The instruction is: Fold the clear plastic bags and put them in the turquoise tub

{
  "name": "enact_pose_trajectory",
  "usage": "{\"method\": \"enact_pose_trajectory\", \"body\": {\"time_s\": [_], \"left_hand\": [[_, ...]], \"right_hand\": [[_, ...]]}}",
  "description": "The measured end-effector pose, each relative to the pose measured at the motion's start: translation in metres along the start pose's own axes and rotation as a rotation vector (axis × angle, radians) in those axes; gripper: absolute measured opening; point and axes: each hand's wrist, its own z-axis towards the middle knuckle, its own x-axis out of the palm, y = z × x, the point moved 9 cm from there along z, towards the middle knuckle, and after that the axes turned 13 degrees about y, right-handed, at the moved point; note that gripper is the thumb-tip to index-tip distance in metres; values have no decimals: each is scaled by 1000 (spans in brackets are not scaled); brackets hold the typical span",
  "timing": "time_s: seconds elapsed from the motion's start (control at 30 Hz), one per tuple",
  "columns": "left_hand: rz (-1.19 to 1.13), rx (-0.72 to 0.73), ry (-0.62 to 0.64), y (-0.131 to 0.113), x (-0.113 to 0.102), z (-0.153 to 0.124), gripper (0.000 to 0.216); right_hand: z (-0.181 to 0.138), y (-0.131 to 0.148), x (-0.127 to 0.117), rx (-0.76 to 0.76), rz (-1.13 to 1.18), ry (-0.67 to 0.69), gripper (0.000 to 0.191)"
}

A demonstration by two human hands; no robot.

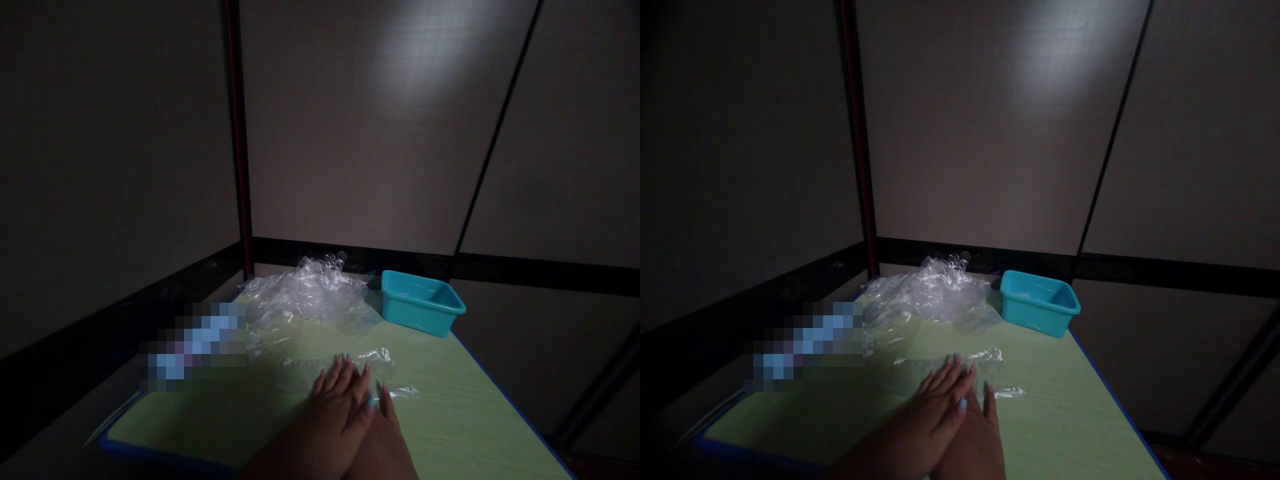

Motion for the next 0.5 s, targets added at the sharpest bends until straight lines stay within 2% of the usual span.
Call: {"method": "enact_pose_trajectory", "body": {"time_s": [0.1, 0.2, 0.5], "left_hand": [[82, -32, -21, 12, -2, -6, 57], [197, 0, -67, 24, -5, -12, 58], [403, 1, -100, 60, -11, -23, 55]], "right_hand": [[-4, 3, -4, 25, 25, 15, 60], [-7, 5, -8, 70, 39, 29, 56], [-13, 6, -14, 113, 43, 41, 73]]}}
